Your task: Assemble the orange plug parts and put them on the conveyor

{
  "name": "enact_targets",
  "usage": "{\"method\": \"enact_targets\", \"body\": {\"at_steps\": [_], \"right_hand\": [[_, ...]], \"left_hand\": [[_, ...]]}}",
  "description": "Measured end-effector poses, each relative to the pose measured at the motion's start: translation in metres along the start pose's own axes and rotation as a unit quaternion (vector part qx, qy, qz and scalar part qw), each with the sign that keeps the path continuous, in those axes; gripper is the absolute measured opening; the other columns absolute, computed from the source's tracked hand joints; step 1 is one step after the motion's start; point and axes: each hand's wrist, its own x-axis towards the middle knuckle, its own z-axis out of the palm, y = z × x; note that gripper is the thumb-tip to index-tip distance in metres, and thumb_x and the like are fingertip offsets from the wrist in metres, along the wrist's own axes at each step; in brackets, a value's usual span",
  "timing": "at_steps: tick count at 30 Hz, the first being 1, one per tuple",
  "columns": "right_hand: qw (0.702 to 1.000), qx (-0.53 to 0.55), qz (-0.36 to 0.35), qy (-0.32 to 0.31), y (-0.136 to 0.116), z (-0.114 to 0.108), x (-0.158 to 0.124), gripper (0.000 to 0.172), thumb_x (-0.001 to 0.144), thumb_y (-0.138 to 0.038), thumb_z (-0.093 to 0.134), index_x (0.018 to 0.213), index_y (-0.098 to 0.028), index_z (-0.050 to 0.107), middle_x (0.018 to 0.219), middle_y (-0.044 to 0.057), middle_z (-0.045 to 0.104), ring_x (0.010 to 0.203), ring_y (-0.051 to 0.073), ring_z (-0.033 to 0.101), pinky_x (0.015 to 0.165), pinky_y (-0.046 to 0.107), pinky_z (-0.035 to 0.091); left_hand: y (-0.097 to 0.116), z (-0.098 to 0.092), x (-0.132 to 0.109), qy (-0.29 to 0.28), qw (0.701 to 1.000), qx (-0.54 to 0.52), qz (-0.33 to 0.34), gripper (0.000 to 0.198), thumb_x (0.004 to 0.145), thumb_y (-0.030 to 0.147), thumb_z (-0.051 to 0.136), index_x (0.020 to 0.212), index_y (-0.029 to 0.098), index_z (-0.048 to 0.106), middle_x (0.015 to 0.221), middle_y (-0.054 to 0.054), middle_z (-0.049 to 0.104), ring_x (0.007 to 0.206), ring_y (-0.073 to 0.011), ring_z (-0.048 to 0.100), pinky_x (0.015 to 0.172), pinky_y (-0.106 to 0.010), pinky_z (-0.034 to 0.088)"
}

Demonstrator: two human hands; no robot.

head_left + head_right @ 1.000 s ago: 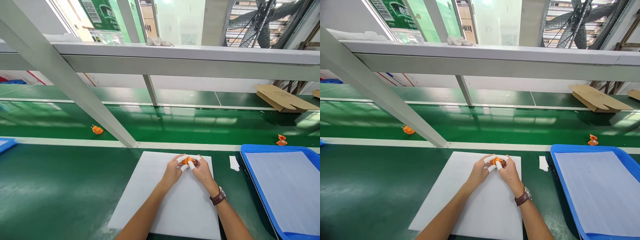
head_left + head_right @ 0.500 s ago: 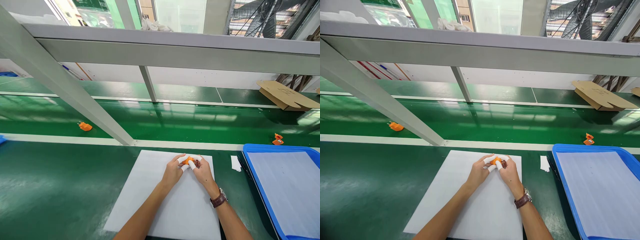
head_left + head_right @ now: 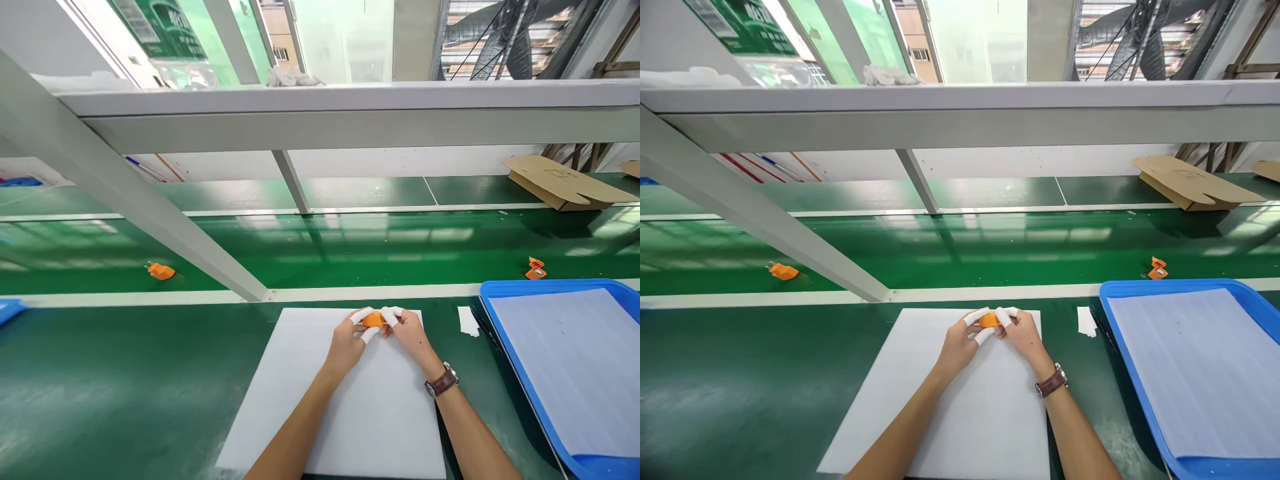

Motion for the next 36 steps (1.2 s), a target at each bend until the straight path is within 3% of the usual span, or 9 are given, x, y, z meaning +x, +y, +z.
{"method": "enact_targets", "body": {"at_steps": [4,8,12,18,23,26,31,36], "right_hand": [[0.998,0.056,-0.009,0.040,0.000,-0.001,0.000,0.045,0.089,-0.060,0.055,0.085,-0.016,0.068,0.068,0.004,0.068,0.058,0.018,0.063,0.062,0.033,0.052],[0.999,-0.014,-0.037,0.027,0.006,0.003,-0.002,0.037,0.092,-0.050,0.054,0.083,-0.017,0.068,0.066,0.002,0.065,0.062,0.018,0.063,0.065,0.031,0.051],[0.993,-0.087,-0.078,0.014,0.010,0.006,-0.004,0.029,0.091,-0.039,0.055,0.099,-0.019,0.074,0.076,0.002,0.067,0.068,0.018,0.062,0.064,0.029,0.050],[0.992,-0.071,-0.095,0.029,0.013,0.011,-0.005,0.035,0.090,-0.038,0.058,0.117,-0.019,0.071,0.090,0.006,0.073,0.075,0.019,0.064,0.069,0.033,0.053],[0.990,-0.069,-0.110,0.046,0.012,0.014,-0.005,0.036,0.080,-0.038,0.071,0.111,-0.019,0.072,0.092,0.005,0.070,0.075,0.018,0.065,0.070,0.031,0.055],[0.987,-0.090,-0.117,0.064,0.013,0.013,-0.004,0.027,0.083,-0.034,0.065,0.104,-0.019,0.073,0.093,0.004,0.068,0.077,0.017,0.066,0.070,0.031,0.055],[0.988,-0.089,-0.118,0.055,0.016,0.012,-0.004,0.023,0.085,-0.029,0.062,0.102,-0.019,0.072,0.094,0.005,0.071,0.080,0.018,0.068,0.073,0.031,0.055],[0.991,-0.079,-0.104,0.026,0.015,0.011,-0.007,0.028,0.085,-0.027,0.061,0.111,-0.019,0.069,0.091,0.005,0.073,0.080,0.019,0.068,0.072,0.032,0.056]], "left_hand": [[0.001,-0.005,0.003,-0.024,0.990,-0.130,-0.054,0.049,0.082,0.031,0.073,0.128,0.020,0.060,0.132,-0.012,0.065,0.118,-0.0264,0.066,0.107,-0.045,0.052],[0.003,-0.011,0.007,-0.036,0.982,-0.181,-0.045,0.055,0.082,0.034,0.075,0.131,0.018,0.057,0.134,-0.013,0.064,0.126,-0.0283,0.060,0.112,-0.046,0.045],[0.003,-0.015,0.008,-0.034,0.981,-0.183,-0.058,0.052,0.083,0.035,0.073,0.130,0.019,0.058,0.139,-0.013,0.062,0.130,-0.0291,0.058,0.112,-0.047,0.045],[-0.010,-0.017,0.012,-0.020,0.993,-0.114,-0.013,0.044,0.087,0.035,0.066,0.127,0.018,0.060,0.139,-0.015,0.061,0.126,-0.0300,0.061,0.106,-0.050,0.051],[-0.012,-0.008,0.009,-0.011,0.998,-0.059,0.020,0.053,0.084,0.041,0.069,0.130,0.019,0.057,0.133,-0.016,0.065,0.118,-0.0271,0.066,0.101,-0.043,0.056],[-0.012,-0.002,0.004,0.015,0.999,-0.001,0.052,0.047,0.084,0.039,0.069,0.127,0.023,0.060,0.133,-0.012,0.064,0.111,-0.0239,0.070,0.095,-0.039,0.060],[-0.009,0.000,-0.004,0.067,0.980,0.123,0.144,0.035,0.087,0.024,0.063,0.122,0.027,0.065,0.122,-0.006,0.066,0.102,-0.0204,0.070,0.087,-0.039,0.063],[-0.006,0.000,-0.005,0.078,0.958,0.194,0.194,0.035,0.086,0.018,0.064,0.120,0.028,0.065,0.114,-0.005,0.068,0.099,-0.0212,0.069,0.086,-0.039,0.061]]}}
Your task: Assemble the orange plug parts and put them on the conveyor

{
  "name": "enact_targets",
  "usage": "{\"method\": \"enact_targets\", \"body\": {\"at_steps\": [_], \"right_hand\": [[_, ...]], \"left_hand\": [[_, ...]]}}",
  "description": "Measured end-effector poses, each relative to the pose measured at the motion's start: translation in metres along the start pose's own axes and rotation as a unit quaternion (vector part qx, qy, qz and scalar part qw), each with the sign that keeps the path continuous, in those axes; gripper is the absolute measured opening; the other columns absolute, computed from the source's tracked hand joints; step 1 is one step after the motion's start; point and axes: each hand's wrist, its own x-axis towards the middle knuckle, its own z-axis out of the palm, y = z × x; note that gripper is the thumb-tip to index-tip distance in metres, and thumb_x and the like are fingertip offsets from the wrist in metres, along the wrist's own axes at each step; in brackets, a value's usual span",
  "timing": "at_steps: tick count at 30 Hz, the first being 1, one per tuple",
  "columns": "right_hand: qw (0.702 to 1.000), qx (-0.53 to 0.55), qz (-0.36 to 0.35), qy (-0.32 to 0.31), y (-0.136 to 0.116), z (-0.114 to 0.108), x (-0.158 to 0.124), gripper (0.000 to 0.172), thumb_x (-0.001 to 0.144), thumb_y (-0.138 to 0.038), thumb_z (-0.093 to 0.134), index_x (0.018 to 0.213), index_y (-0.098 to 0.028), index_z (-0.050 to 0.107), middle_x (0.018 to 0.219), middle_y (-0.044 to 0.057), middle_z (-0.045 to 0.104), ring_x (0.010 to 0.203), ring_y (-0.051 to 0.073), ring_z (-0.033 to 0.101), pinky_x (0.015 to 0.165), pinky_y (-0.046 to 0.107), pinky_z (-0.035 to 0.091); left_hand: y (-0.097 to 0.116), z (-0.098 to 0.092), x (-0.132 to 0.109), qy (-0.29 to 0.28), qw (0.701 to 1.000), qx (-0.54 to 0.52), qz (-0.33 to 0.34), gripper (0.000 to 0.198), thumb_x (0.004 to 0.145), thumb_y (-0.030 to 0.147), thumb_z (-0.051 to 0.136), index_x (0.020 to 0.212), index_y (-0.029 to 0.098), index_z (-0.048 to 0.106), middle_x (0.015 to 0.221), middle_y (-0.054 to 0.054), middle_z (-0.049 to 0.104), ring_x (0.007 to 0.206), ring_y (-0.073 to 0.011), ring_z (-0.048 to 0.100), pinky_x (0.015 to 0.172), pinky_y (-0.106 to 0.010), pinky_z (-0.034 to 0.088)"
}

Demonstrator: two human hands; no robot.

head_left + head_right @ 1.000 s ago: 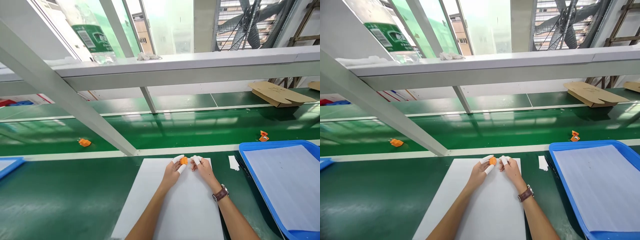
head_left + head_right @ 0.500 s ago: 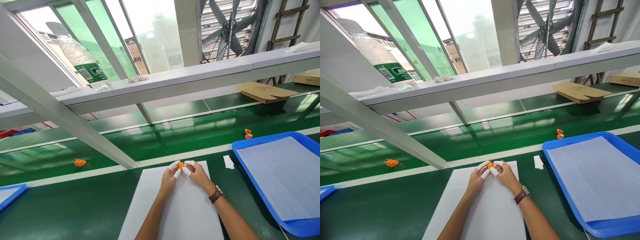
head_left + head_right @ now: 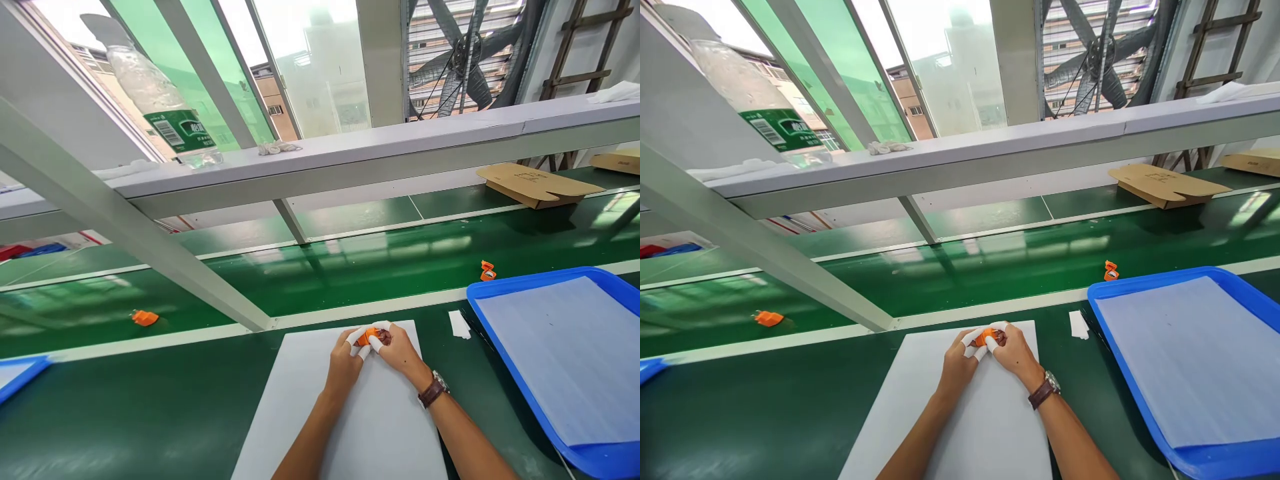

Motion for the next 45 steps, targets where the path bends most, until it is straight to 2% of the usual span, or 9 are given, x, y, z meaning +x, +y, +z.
{"method": "enact_targets", "body": {"at_steps": [12,19,26,31,34,37,40,43,45], "right_hand": [[0.999,-0.034,0.010,-0.014,-0.007,-0.001,0.001,0.025,0.085,-0.027,0.059,0.106,-0.021,0.071,0.092,0.004,0.072,0.077,0.019,0.066,0.069,0.031,0.054],[0.999,-0.006,0.041,-0.031,-0.005,-0.004,0.006,0.022,0.080,-0.025,0.061,0.097,-0.020,0.073,0.079,0.003,0.070,0.066,0.017,0.062,0.058,0.028,0.050],[0.997,0.016,0.077,-0.015,0.000,-0.002,0.008,0.020,0.076,-0.024,0.063,0.094,-0.019,0.071,0.074,0.000,0.069,0.062,0.017,0.062,0.057,0.028,0.050],[0.998,0.029,0.061,-0.019,-0.003,-0.003,0.005,0.025,0.085,-0.039,0.064,0.098,-0.019,0.071,0.074,0.001,0.069,0.063,0.018,0.063,0.060,0.030,0.051],[0.995,0.074,0.061,-0.026,-0.005,-0.004,0.005,0.035,0.091,-0.052,0.056,0.089,-0.019,0.068,0.065,0.000,0.065,0.058,0.017,0.062,0.059,0.030,0.051],[0.988,0.135,0.074,-0.003,-0.003,-0.004,0.008,0.042,0.091,-0.060,0.052,0.084,-0.020,0.065,0.059,-0.002,0.061,0.053,0.017,0.061,0.057,0.030,0.051],[0.984,0.157,0.083,0.016,0.002,-0.003,0.011,0.042,0.090,-0.060,0.053,0.080,-0.020,0.062,0.058,-0.002,0.061,0.050,0.016,0.060,0.055,0.029,0.050],[0.990,0.125,0.071,0.010,0.007,-0.001,0.011,0.036,0.091,-0.052,0.054,0.074,-0.020,0.060,0.057,-0.002,0.062,0.051,0.016,0.061,0.055,0.029,0.049],[0.993,0.099,0.058,0.008,0.010,0.000,0.009,0.026,0.089,-0.043,0.057,0.080,-0.020,0.064,0.059,-0.001,0.063,0.053,0.017,0.062,0.056,0.029,0.051]], "left_hand": [[0.000,0.003,-0.002,-0.002,1.000,-0.017,-0.022,0.033,0.085,0.015,0.064,0.116,0.028,0.065,0.112,-0.005,0.068,0.101,-0.0222,0.069,0.084,-0.039,0.062],[-0.005,0.011,-0.004,0.025,0.999,-0.031,0.016,0.031,0.085,0.017,0.066,0.114,0.026,0.067,0.109,-0.007,0.067,0.098,-0.0237,0.069,0.082,-0.043,0.063],[0.001,0.006,0.000,-0.016,1.000,-0.015,0.007,0.041,0.086,0.015,0.062,0.124,0.030,0.062,0.114,-0.006,0.064,0.104,-0.0235,0.067,0.087,-0.043,0.061],[0.005,0.003,0.002,-0.020,0.999,-0.023,0.012,0.036,0.089,0.017,0.060,0.124,0.028,0.062,0.116,-0.008,0.063,0.106,-0.0246,0.066,0.090,-0.044,0.060],[0.005,0.002,0.001,-0.015,0.999,-0.033,0.010,0.034,0.091,0.020,0.060,0.124,0.029,0.061,0.117,-0.008,0.063,0.106,-0.0236,0.065,0.091,-0.043,0.059],[0.003,0.001,0.001,-0.015,0.998,-0.066,-0.018,0.032,0.092,0.025,0.060,0.123,0.028,0.062,0.117,-0.007,0.064,0.105,-0.0222,0.066,0.089,-0.041,0.060],[-0.010,-0.001,0.014,-0.005,0.995,-0.067,-0.073,0.033,0.087,0.034,0.067,0.119,0.027,0.067,0.111,-0.007,0.067,0.095,-0.0220,0.067,0.085,-0.041,0.060],[-0.037,-0.002,0.046,0.023,0.988,-0.043,-0.150,0.043,0.077,0.041,0.075,0.116,0.023,0.071,0.095,-0.006,0.070,0.080,-0.0207,0.066,0.077,-0.038,0.058],[-0.059,-0.004,0.076,0.048,0.971,-0.089,-0.216,0.049,0.071,0.039,0.079,0.114,0.018,0.070,0.088,-0.005,0.070,0.077,-0.0192,0.066,0.077,-0.036,0.057]]}}
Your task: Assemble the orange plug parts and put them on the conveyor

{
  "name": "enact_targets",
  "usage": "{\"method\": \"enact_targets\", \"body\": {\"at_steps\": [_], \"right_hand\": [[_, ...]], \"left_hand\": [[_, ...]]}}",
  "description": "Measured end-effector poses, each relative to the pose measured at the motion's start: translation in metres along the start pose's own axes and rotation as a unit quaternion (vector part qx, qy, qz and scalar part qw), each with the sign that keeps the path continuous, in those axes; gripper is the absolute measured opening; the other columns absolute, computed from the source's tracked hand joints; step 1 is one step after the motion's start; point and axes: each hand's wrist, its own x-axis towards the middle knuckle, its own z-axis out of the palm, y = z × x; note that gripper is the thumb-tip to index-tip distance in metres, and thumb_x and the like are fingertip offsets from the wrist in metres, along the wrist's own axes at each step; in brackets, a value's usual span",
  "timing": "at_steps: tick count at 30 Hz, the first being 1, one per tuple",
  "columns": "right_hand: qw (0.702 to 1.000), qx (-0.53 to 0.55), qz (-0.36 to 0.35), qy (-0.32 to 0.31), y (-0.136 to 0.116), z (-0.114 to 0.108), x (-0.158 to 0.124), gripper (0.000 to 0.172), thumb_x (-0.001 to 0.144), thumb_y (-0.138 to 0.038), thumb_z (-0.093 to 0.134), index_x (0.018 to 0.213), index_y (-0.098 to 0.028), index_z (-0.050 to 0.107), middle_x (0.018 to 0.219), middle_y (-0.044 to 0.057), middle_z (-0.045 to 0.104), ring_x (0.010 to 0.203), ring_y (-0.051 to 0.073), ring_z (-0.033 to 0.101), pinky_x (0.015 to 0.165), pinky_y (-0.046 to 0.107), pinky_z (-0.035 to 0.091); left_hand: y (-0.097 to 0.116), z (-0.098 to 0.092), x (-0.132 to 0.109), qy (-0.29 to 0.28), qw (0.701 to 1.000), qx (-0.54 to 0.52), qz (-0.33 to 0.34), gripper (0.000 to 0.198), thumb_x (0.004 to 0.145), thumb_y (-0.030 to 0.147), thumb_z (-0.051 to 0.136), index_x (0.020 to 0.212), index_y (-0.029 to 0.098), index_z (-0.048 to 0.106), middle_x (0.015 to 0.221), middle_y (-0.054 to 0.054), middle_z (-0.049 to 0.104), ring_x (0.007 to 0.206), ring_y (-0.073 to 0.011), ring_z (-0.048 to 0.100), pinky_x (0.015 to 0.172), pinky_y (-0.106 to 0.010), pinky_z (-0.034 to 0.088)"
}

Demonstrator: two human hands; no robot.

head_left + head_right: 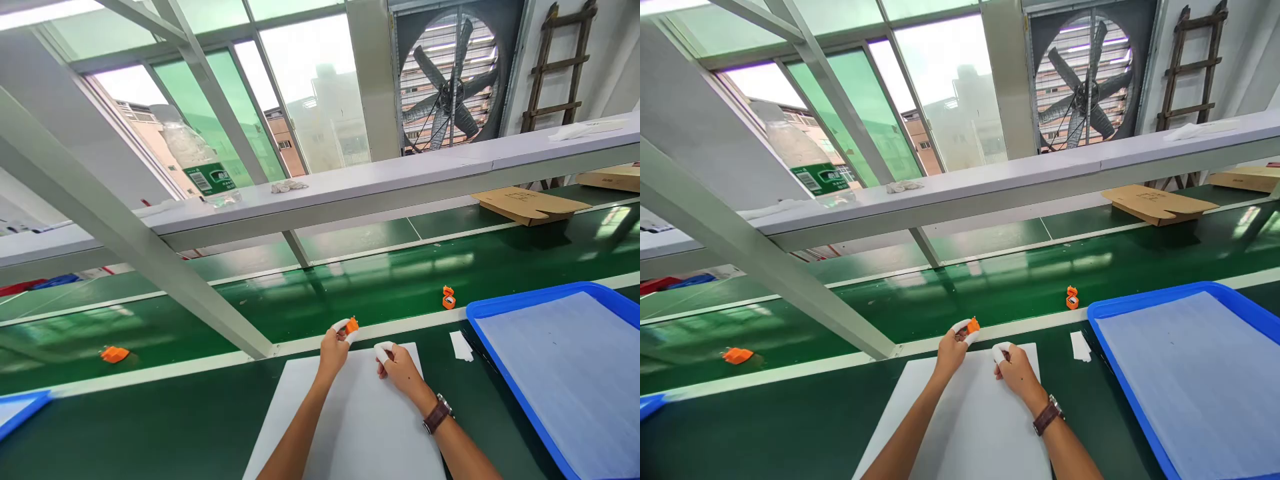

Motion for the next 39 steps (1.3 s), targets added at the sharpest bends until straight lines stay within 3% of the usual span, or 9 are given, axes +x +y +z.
{"method": "enact_targets", "body": {"at_steps": [6,12,14,16,21,26,30,34,39], "right_hand": [[0.999,-0.039,-0.010,-0.006,0.007,0.002,0.002,0.023,0.080,-0.023,0.057,0.099,-0.018,0.069,0.071,0.002,0.067,0.063,0.020,0.067,0.055,0.029,0.052],[0.994,-0.108,-0.021,-0.009,-0.005,0.001,-0.003,0.018,0.083,-0.021,0.054,0.093,-0.017,0.068,0.071,0.002,0.068,0.065,0.019,0.066,0.059,0.026,0.048],[0.989,-0.144,-0.037,0.001,-0.009,0.001,-0.005,0.015,0.085,-0.022,0.054,0.088,-0.018,0.068,0.069,0.002,0.068,0.066,0.018,0.065,0.060,0.026,0.045],[0.982,-0.178,-0.056,0.012,-0.011,0.003,-0.006,0.015,0.086,-0.019,0.052,0.082,-0.018,0.067,0.068,0.001,0.067,0.067,0.018,0.063,0.061,0.025,0.042],[0.971,-0.222,-0.076,0.035,-0.005,0.007,-0.004,0.016,0.079,-0.008,0.052,0.077,-0.017,0.065,0.080,0.005,0.068,0.071,0.018,0.061,0.062,0.025,0.038],[0.973,-0.216,-0.072,0.044,-0.002,0.006,-0.004,0.020,0.067,0.001,0.052,0.070,-0.017,0.060,0.078,0.003,0.064,0.067,0.016,0.054,0.060,0.025,0.033],[0.978,-0.177,-0.108,0.018,0.001,0.004,-0.004,0.025,0.063,0.002,0.051,0.074,-0.017,0.061,0.077,0.001,0.064,0.067,0.016,0.053,0.059,0.025,0.032],[0.980,-0.170,-0.095,0.032,0.002,0.005,-0.003,0.020,0.067,-0.001,0.055,0.076,-0.018,0.063,0.076,0.002,0.065,0.069,0.017,0.057,0.060,0.025,0.036],[0.996,-0.069,-0.051,0.028,0.003,0.008,0.004,0.006,0.078,-0.016,0.059,0.078,-0.018,0.064,0.060,-0.001,0.062,0.054,0.016,0.059,0.054,0.025,0.042]], "left_hand": [[-0.008,-0.014,0.070,0.032,0.999,-0.020,-0.036,0.036,0.066,0.014,0.076,0.101,0.015,0.069,0.093,-0.008,0.075,0.083,-0.0200,0.071,0.082,-0.035,0.057],[0.001,-0.013,0.044,0.149,0.988,0.034,-0.030,0.047,0.081,0.021,0.061,0.128,0.016,0.059,0.124,-0.016,0.063,0.099,-0.0254,0.067,0.090,-0.042,0.054],[0.013,0.000,0.032,0.101,0.994,0.046,0.015,0.042,0.088,0.030,0.054,0.128,0.018,0.059,0.123,-0.014,0.063,0.100,-0.0245,0.066,0.091,-0.041,0.053],[0.029,0.020,0.024,-0.022,0.996,0.055,0.073,0.037,0.089,0.034,0.051,0.120,0.018,0.064,0.115,-0.012,0.066,0.098,-0.0232,0.066,0.090,-0.039,0.054],[0.074,0.089,0.024,-0.268,0.951,0.078,0.135,0.042,0.073,0.030,0.072,0.114,0.021,0.071,0.109,-0.008,0.073,0.094,-0.0225,0.067,0.082,-0.033,0.055],[0.104,0.155,0.032,-0.335,0.927,0.119,0.121,0.058,0.063,0.036,0.082,0.116,0.014,0.070,0.113,-0.015,0.071,0.094,-0.0285,0.066,0.090,-0.040,0.050],[0.113,0.179,0.036,-0.323,0.937,0.101,0.089,0.048,0.065,0.036,0.082,0.106,0.014,0.071,0.112,-0.016,0.070,0.107,-0.0344,0.063,0.101,-0.045,0.044],[0.113,0.166,0.033,-0.329,0.943,0.017,0.041,0.035,0.075,0.040,0.076,0.098,0.015,0.070,0.104,-0.015,0.072,0.105,-0.0317,0.066,0.097,-0.045,0.049],[0.111,0.102,0.010,-0.349,0.927,-0.141,-0.009,0.047,0.083,0.043,0.070,0.122,0.018,0.060,0.120,-0.013,0.068,0.100,-0.0234,0.070,0.089,-0.037,0.055]]}}
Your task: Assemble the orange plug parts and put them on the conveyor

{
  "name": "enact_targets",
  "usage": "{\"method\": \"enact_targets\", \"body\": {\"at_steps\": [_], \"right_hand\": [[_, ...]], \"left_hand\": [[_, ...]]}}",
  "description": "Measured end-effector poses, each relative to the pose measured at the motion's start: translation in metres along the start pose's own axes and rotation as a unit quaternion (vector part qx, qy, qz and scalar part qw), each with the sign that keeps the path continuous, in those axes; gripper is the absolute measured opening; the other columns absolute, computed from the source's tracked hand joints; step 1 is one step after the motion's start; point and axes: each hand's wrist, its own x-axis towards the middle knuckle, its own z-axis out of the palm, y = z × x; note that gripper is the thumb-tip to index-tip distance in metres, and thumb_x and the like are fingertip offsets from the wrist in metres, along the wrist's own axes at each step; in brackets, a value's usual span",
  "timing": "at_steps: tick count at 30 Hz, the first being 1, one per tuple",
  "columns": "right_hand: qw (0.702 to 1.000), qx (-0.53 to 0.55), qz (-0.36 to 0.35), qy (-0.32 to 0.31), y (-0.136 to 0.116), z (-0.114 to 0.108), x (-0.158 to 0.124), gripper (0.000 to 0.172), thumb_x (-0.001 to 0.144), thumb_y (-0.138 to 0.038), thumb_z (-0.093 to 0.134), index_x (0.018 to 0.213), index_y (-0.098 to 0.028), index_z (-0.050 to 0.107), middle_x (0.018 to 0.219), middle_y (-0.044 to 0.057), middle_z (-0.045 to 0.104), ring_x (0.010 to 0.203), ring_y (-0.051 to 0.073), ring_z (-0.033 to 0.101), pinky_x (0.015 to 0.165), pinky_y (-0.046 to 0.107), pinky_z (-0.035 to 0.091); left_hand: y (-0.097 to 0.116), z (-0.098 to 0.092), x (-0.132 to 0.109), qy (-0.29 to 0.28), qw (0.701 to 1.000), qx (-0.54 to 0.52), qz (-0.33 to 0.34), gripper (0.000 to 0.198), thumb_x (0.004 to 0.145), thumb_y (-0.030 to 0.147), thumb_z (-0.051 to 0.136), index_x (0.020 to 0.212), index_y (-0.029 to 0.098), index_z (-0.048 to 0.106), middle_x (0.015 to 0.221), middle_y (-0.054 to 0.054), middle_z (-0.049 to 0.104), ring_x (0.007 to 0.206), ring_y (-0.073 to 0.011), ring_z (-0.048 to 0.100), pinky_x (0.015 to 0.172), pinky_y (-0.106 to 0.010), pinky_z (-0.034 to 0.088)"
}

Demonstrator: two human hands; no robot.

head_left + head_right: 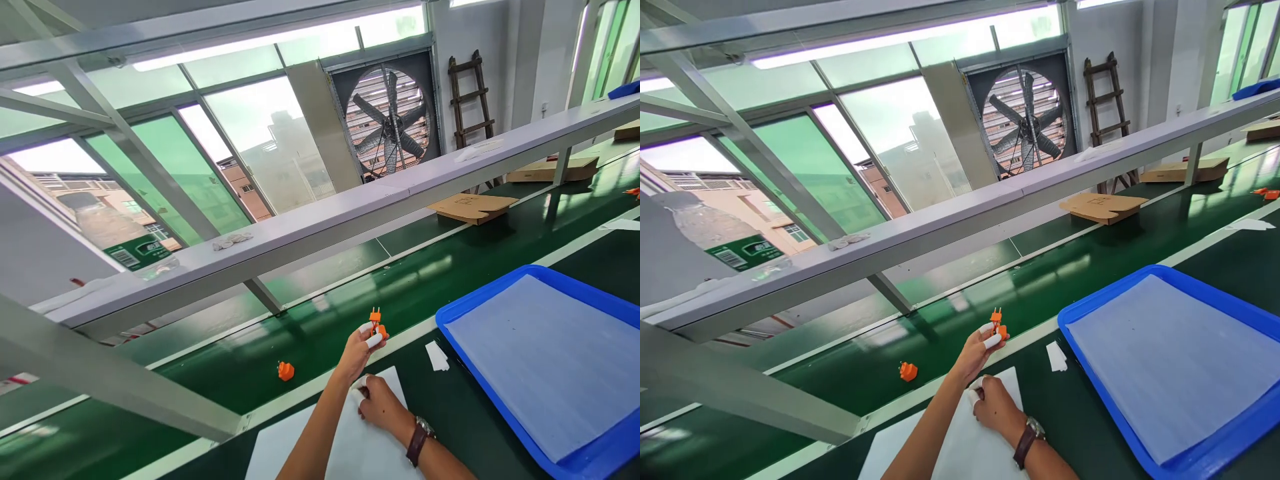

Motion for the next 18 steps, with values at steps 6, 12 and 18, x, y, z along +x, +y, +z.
{"method": "enact_targets", "body": {"at_steps": [6,12,18], "right_hand": [[0.973,0.216,0.080,0.018,0.002,-0.007,0.015,0.030,0.084,-0.048,0.056,0.078,-0.019,0.060,0.065,0.000,0.062,0.049,0.015,0.059,0.049,0.029,0.051],[0.962,0.254,0.100,-0.010,-0.014,-0.018,0.007,0.042,0.080,-0.057,0.065,0.087,-0.016,0.067,0.066,0.001,0.065,0.052,0.015,0.059,0.049,0.029,0.050],[0.992,0.116,0.029,-0.052,-0.014,-0.013,-0.005,0.039,0.069,-0.037,0.082,0.101,-0.018,0.071,0.097,0.007,0.073,0.085,0.021,0.070,0.080,0.034,0.056]], "left_hand": [[-0.001,-0.041,-0.093,0.043,0.981,-0.188,-0.023,0.044,0.080,0.035,0.078,0.120,0.018,0.067,0.121,-0.014,0.069,0.100,-0.0242,0.068,0.088,-0.037,0.055],[-0.045,-0.050,-0.132,0.187,0.981,0.024,0.047,0.030,0.076,0.039,0.078,0.101,0.022,0.075,0.116,-0.009,0.068,0.105,-0.0251,0.066,0.096,-0.039,0.054],[-0.071,-0.042,-0.133,0.250,0.966,0.029,0.056,0.031,0.082,0.038,0.069,0.110,0.025,0.072,0.127,-0.008,0.063,0.114,-0.0238,0.064,0.098,-0.036,0.055]]}}
